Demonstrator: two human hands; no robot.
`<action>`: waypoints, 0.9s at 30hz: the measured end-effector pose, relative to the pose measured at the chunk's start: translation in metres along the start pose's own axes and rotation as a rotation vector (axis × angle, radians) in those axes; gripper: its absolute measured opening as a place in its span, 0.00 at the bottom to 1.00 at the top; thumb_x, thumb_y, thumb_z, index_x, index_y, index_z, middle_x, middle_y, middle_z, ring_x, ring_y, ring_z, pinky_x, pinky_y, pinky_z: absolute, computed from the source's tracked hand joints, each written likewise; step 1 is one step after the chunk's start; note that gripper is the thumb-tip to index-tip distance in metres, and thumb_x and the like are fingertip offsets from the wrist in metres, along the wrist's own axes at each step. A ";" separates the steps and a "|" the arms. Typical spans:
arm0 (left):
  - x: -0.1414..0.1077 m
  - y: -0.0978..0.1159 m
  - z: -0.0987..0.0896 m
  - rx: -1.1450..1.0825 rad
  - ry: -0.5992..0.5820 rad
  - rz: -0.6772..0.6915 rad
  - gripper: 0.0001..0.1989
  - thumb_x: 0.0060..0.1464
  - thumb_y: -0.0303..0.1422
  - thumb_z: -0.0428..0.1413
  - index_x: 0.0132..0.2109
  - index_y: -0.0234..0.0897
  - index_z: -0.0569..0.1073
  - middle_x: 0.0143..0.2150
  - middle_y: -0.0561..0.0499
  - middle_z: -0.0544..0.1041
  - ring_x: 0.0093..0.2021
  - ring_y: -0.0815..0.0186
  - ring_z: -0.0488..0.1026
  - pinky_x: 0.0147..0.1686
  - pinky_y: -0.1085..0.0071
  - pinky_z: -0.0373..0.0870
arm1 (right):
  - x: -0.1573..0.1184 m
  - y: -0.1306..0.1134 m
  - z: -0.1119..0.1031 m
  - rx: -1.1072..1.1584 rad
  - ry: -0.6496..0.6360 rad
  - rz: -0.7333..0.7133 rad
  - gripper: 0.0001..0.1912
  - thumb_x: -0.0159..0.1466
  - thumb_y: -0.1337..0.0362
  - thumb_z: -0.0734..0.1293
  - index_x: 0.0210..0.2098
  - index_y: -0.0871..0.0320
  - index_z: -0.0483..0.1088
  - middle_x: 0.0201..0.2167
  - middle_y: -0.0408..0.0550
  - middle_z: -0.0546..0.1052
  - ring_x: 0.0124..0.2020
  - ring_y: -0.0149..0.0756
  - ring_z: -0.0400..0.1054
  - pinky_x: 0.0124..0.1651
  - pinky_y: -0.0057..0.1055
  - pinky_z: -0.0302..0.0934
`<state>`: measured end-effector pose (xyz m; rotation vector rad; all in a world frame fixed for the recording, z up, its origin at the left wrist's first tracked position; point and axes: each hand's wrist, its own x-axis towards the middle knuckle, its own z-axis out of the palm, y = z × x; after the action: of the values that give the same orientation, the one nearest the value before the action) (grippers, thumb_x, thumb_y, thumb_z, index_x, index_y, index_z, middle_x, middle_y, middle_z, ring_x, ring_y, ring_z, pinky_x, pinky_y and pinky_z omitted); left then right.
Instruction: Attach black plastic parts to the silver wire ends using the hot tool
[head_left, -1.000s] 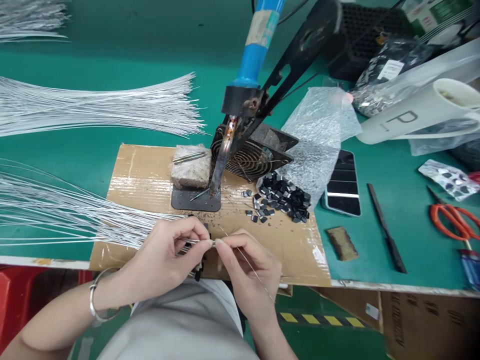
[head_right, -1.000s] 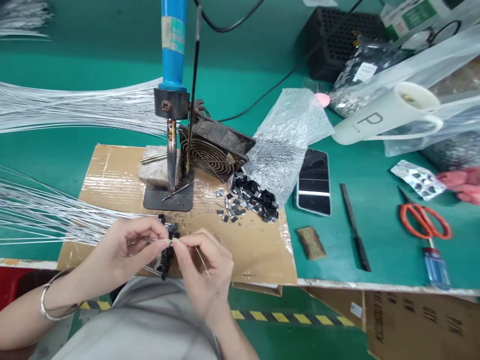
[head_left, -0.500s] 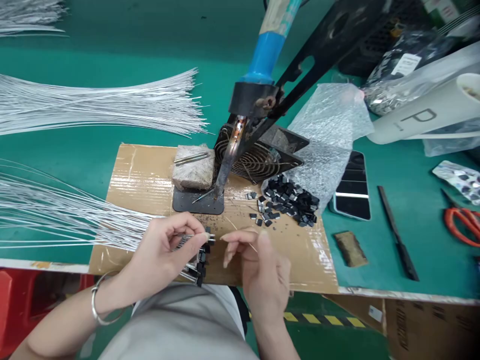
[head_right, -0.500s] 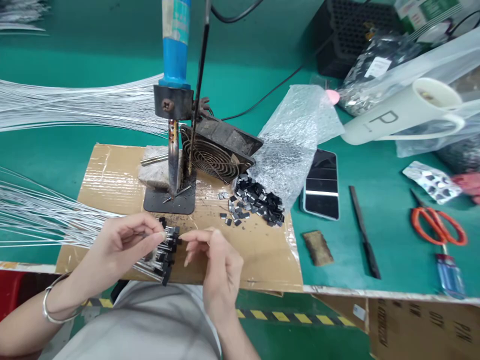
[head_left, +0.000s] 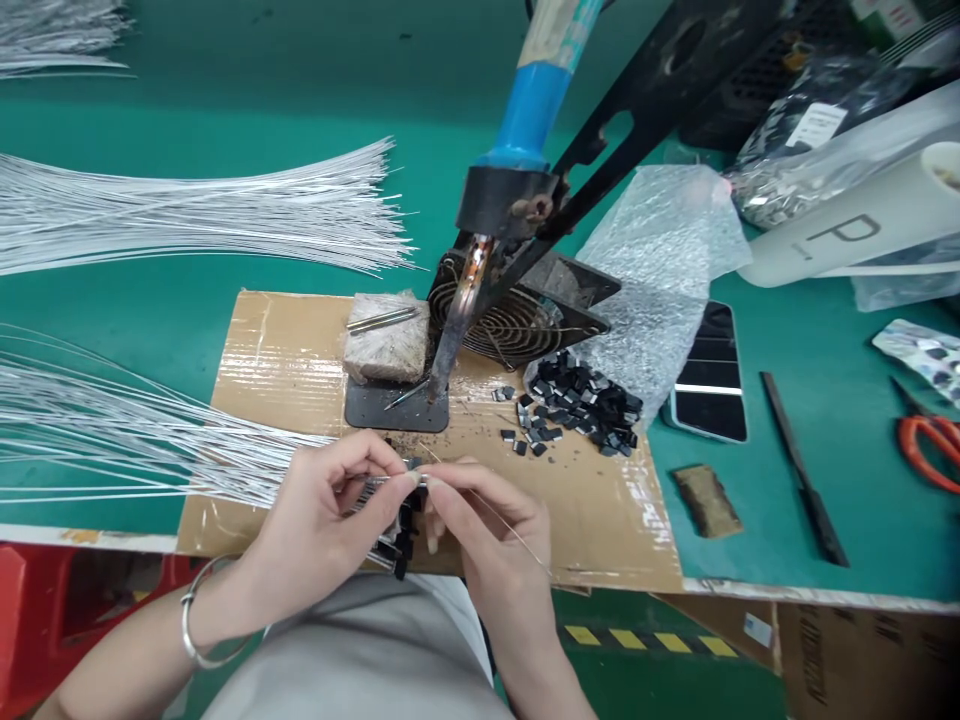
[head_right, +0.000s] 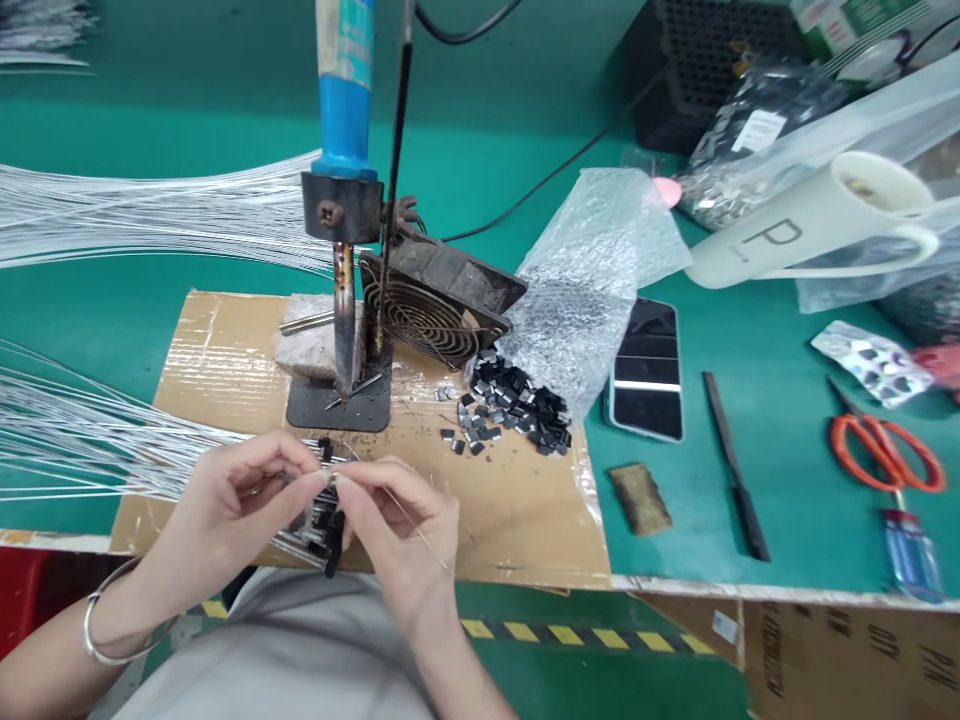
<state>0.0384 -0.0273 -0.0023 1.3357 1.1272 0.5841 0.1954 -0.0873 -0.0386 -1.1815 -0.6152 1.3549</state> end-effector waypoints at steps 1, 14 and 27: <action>-0.001 0.000 0.000 0.009 0.004 0.003 0.11 0.64 0.37 0.58 0.35 0.36 0.76 0.27 0.52 0.76 0.25 0.69 0.66 0.24 0.73 0.59 | 0.000 0.001 0.000 0.030 -0.002 0.033 0.04 0.65 0.59 0.77 0.37 0.49 0.87 0.26 0.41 0.77 0.21 0.23 0.67 0.25 0.20 0.63; -0.008 -0.008 0.004 0.138 0.031 0.072 0.10 0.68 0.37 0.56 0.37 0.39 0.75 0.26 0.54 0.73 0.24 0.69 0.61 0.23 0.71 0.56 | 0.001 0.001 0.002 0.159 0.004 0.139 0.08 0.61 0.54 0.80 0.34 0.50 0.87 0.19 0.39 0.73 0.18 0.22 0.63 0.22 0.19 0.57; -0.005 -0.001 0.003 0.114 -0.030 0.031 0.11 0.66 0.35 0.56 0.34 0.36 0.76 0.28 0.50 0.76 0.27 0.67 0.68 0.25 0.71 0.60 | 0.006 -0.011 -0.002 0.230 -0.022 0.297 0.10 0.54 0.57 0.82 0.25 0.56 0.84 0.17 0.41 0.72 0.16 0.24 0.58 0.17 0.21 0.50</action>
<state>0.0387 -0.0332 -0.0022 1.4576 1.1303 0.5272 0.2032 -0.0802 -0.0308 -1.0995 -0.2946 1.6435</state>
